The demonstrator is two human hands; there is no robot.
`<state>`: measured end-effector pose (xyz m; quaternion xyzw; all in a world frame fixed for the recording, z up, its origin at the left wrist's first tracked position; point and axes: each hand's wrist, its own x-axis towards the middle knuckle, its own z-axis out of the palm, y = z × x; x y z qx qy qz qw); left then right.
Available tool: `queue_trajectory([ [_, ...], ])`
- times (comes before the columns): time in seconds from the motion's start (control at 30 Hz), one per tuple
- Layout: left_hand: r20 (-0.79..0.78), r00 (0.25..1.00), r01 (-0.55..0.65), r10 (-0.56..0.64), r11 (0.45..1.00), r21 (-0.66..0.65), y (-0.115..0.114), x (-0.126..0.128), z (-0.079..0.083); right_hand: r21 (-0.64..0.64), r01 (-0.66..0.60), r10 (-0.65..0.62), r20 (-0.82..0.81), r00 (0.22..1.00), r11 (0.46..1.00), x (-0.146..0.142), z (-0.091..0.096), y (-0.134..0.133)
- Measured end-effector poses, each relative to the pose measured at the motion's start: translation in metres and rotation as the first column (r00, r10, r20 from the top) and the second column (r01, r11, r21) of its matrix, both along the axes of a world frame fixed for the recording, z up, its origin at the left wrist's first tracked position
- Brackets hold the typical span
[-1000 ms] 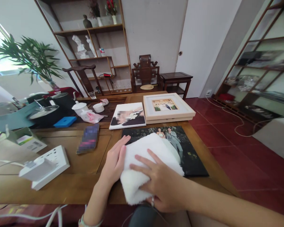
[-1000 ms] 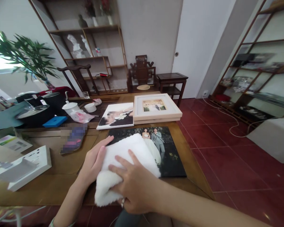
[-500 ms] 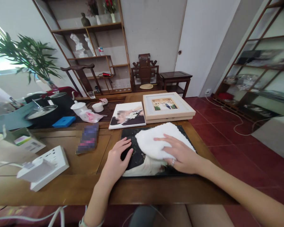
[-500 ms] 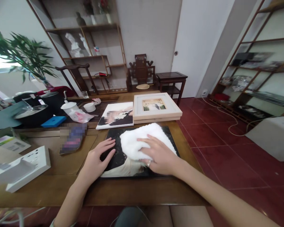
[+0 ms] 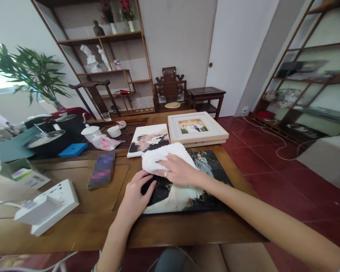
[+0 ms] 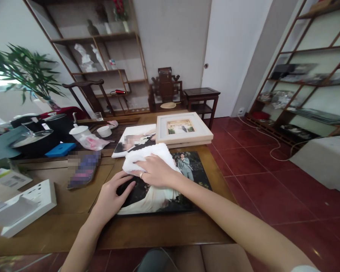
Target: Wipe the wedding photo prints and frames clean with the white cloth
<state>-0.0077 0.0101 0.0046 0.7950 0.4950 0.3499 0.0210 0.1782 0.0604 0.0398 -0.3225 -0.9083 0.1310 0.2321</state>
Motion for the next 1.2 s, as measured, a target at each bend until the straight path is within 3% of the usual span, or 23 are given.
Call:
queue_trajectory([
  [0.1,0.014,1.000,-0.006,0.006,1.000,-0.002,0.000,0.000,0.000,-0.097,0.054,-0.054,0.004,0.999,0.994,0.015,0.001,-0.005],
  [0.23,0.041,0.999,-0.003,0.004,1.000,-0.027,-0.001,0.000,-0.001,-0.156,0.155,-0.149,0.046,0.988,0.976,0.059,-0.007,-0.021],
  [0.37,0.053,0.999,0.001,0.000,1.000,-0.031,-0.001,0.000,-0.002,-0.098,0.329,-0.321,0.085,0.943,0.939,0.108,-0.019,-0.028],
  [0.47,0.047,0.999,-0.006,0.007,1.000,-0.022,0.000,0.000,-0.003,-0.041,0.382,-0.379,0.068,0.923,0.923,0.128,-0.023,-0.029],
  [0.63,0.031,1.000,-0.005,0.005,1.000,-0.014,0.000,0.000,-0.003,0.114,0.285,-0.297,0.106,0.949,0.952,0.121,-0.019,-0.061],
  [0.8,0.028,1.000,-0.004,0.004,1.000,-0.010,0.000,0.001,-0.003,0.104,0.009,-0.031,0.216,0.976,0.995,0.104,-0.014,-0.117],
  [0.87,0.028,1.000,-0.006,0.006,1.000,-0.016,0.000,0.001,-0.002,0.089,-0.035,0.014,0.224,0.974,0.995,0.103,-0.013,-0.126],
  [1.0,0.030,1.000,-0.003,0.003,1.000,-0.022,0.000,0.000,-0.002,0.057,0.054,-0.063,0.167,0.984,0.997,0.111,-0.013,-0.108],
  [1.2,0.028,1.000,0.006,-0.005,1.000,-0.020,-0.001,0.000,-0.001,0.094,0.246,-0.257,0.125,0.958,0.965,0.121,-0.015,-0.034],
])
